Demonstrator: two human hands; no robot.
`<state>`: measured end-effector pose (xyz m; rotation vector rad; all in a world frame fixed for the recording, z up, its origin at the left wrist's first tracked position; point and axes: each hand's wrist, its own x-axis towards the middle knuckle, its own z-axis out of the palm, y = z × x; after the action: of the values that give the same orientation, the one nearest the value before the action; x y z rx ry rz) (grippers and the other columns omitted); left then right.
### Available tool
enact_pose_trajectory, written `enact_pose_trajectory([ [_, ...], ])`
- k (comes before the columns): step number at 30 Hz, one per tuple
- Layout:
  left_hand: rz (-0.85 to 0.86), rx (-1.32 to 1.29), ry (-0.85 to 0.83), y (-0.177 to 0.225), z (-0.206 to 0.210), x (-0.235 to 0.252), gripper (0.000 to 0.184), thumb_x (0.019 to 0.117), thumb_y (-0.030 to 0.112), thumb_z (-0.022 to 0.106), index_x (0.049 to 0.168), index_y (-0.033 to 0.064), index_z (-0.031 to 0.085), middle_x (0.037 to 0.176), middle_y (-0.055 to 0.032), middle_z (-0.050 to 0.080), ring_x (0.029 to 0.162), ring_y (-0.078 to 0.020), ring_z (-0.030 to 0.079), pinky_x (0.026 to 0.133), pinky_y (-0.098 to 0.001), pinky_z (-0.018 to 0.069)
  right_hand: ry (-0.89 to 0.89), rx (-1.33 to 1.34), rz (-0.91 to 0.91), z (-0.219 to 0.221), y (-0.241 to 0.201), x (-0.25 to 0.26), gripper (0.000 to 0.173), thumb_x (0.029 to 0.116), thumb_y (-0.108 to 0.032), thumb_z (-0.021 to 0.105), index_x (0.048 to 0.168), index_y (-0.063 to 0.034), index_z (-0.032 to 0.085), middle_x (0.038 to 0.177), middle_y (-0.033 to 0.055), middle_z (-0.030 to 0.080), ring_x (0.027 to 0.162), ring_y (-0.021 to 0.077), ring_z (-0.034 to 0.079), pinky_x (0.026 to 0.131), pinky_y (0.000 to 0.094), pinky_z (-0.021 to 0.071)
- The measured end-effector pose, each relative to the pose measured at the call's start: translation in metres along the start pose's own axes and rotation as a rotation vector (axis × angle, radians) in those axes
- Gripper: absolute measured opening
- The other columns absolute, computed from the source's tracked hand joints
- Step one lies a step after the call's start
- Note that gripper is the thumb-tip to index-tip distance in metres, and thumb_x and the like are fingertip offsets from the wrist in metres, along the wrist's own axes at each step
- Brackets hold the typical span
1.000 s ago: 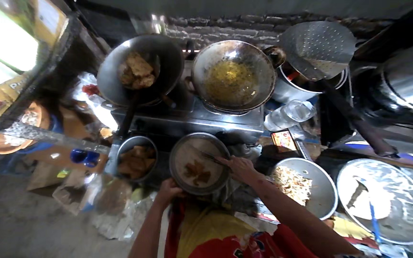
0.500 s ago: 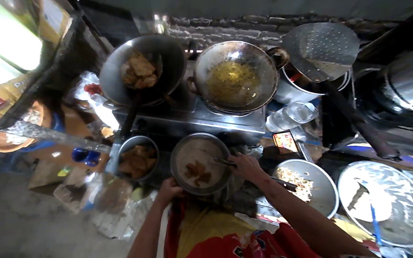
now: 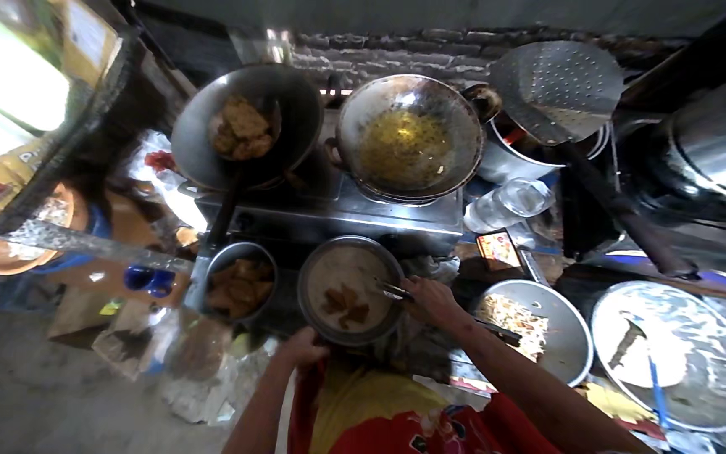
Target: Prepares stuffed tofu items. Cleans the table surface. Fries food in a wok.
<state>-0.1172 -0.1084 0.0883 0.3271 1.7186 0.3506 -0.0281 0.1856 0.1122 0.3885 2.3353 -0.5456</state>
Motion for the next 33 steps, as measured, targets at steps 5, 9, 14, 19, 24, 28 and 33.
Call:
enact_pose_trajectory([
  [5,0.013,-0.045,-0.004,-0.004,0.006,0.010,0.038,0.1025,0.031,0.062,0.128,0.0021,0.061,0.100,-0.0171,0.068,0.069,-0.0233,0.065,0.066,-0.0429,0.0573,-0.010,-0.014,0.009,0.003,-0.003,-0.006,0.041,0.1028,-0.026,0.059,0.132,0.0029,0.058,0.133,0.0258,0.059,0.117,0.0437,0.063,0.094,0.0586,0.0504],
  [9,-0.008,-0.024,-0.008,-0.004,0.004,0.005,0.038,0.1034,0.032,0.061,0.124,0.0004,0.062,0.094,-0.0165,0.068,0.066,-0.0233,0.065,0.064,-0.0421,0.0579,-0.018,-0.039,0.009,0.003,-0.006,-0.011,0.043,0.1037,-0.028,0.057,0.133,0.0032,0.057,0.135,0.0251,0.058,0.116,0.0430,0.063,0.093,0.0571,0.0513],
  [14,0.029,0.035,-0.058,0.004,0.002,-0.003,0.038,0.1041,0.035,0.059,0.117,-0.0004,0.064,0.084,-0.0143,0.067,0.061,-0.0215,0.063,0.061,-0.0401,0.0564,0.018,0.008,0.020,0.009,-0.001,-0.009,0.046,0.1018,-0.031,0.061,0.130,0.0048,0.058,0.129,0.0273,0.061,0.116,0.0444,0.063,0.094,0.0589,0.0508],
  [19,0.048,0.071,-0.083,0.008,0.001,-0.002,0.036,0.1050,0.033,0.057,0.115,-0.0011,0.064,0.083,-0.0143,0.067,0.060,-0.0215,0.063,0.061,-0.0402,0.0563,-0.021,-0.018,0.038,0.009,0.004,-0.014,0.046,0.1027,-0.029,0.059,0.132,0.0057,0.058,0.133,0.0268,0.059,0.120,0.0426,0.062,0.097,0.0570,0.0500],
  [24,0.018,0.053,-0.072,0.000,0.006,0.001,0.038,0.1039,0.036,0.059,0.114,0.0000,0.064,0.081,-0.0129,0.066,0.060,-0.0209,0.063,0.061,-0.0398,0.0565,-0.067,-0.066,0.083,0.000,0.011,-0.033,0.047,0.1012,-0.035,0.060,0.133,0.0006,0.059,0.133,0.0240,0.060,0.118,0.0430,0.062,0.095,0.0601,0.0496],
  [28,0.000,0.063,-0.065,-0.002,0.006,-0.002,0.039,0.1040,0.036,0.059,0.118,0.0007,0.065,0.086,-0.0146,0.068,0.063,-0.0223,0.065,0.064,-0.0409,0.0574,-0.062,-0.099,0.134,-0.007,0.024,-0.054,0.047,0.0996,-0.031,0.061,0.137,-0.0023,0.058,0.133,0.0245,0.061,0.118,0.0446,0.062,0.094,0.0620,0.0490],
  [33,-0.004,0.043,-0.051,-0.006,0.003,-0.005,0.040,0.1044,0.035,0.058,0.123,0.0001,0.064,0.092,-0.0177,0.069,0.068,-0.0252,0.067,0.068,-0.0438,0.0582,-0.054,-0.120,0.159,-0.016,0.034,-0.080,0.047,0.0969,-0.021,0.063,0.140,-0.0036,0.057,0.137,0.0239,0.059,0.121,0.0464,0.060,0.095,0.0648,0.0468],
])
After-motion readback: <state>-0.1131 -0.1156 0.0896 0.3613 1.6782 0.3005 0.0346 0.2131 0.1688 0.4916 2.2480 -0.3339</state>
